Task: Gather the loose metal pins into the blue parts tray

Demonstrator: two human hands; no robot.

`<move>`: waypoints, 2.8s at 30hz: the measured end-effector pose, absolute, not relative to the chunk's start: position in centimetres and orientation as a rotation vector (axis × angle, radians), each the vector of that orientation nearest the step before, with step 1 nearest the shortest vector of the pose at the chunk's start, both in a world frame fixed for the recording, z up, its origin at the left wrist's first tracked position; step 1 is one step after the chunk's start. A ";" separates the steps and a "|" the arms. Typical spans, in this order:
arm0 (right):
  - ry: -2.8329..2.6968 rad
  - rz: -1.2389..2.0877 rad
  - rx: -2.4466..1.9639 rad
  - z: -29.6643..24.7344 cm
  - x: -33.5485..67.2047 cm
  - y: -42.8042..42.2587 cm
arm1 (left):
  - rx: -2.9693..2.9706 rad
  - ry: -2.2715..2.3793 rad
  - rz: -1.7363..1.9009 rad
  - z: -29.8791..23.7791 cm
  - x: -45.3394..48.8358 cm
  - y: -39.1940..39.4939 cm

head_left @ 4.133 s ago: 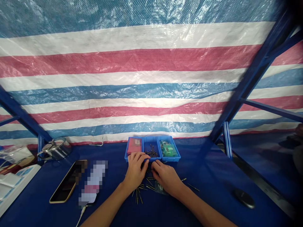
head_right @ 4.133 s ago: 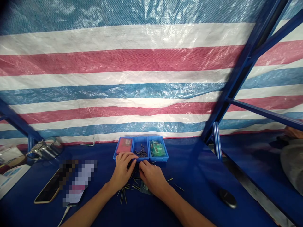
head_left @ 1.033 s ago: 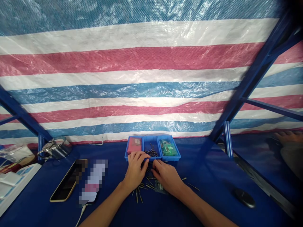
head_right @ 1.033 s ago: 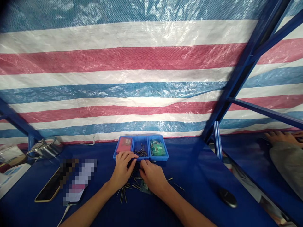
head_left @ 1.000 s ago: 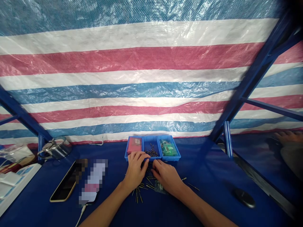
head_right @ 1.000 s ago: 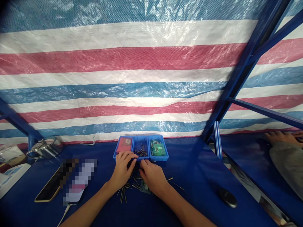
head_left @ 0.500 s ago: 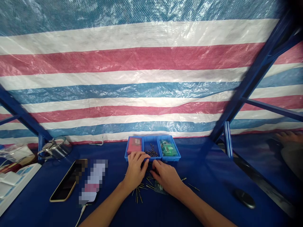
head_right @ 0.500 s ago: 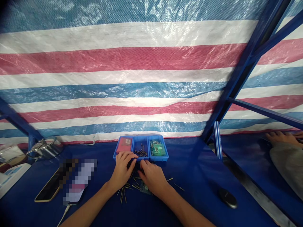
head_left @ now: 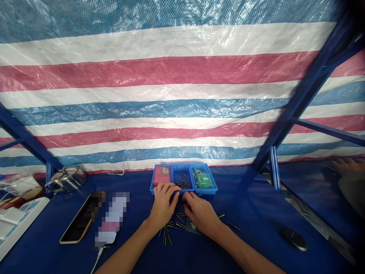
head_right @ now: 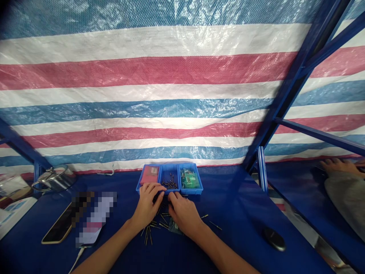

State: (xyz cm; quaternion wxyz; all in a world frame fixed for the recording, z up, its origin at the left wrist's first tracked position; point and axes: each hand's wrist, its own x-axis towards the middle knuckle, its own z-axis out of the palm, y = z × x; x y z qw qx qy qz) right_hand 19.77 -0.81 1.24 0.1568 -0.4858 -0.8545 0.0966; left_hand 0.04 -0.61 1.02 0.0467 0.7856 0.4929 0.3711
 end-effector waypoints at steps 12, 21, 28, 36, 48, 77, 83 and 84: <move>-2.436 0.265 -1.381 0.7 19.8 -0.6 | 2.399 1.513 1.144 0.8 0.0 -0.5; -2.447 0.260 -1.372 0.8 19.8 -0.8 | 2.405 1.512 1.128 1.1 0.0 -0.7; -2.451 0.264 -1.355 1.0 19.8 -0.8 | 2.415 1.516 1.137 1.0 0.1 -0.6; -2.452 0.273 -1.352 0.8 19.7 -0.8 | 2.418 1.526 1.130 1.0 0.1 -0.6; -2.470 0.263 -1.371 1.1 19.7 -0.9 | 2.397 1.517 1.122 1.0 0.0 -0.6; -2.458 0.266 -1.338 0.9 19.8 -0.7 | 2.407 1.502 1.145 1.0 0.0 -0.6; -2.458 0.254 -1.335 0.7 19.9 -0.7 | 2.420 1.508 1.141 0.9 0.0 -0.6; -2.455 0.251 -1.330 0.6 19.9 -0.7 | 2.415 1.506 1.143 0.9 0.0 -0.7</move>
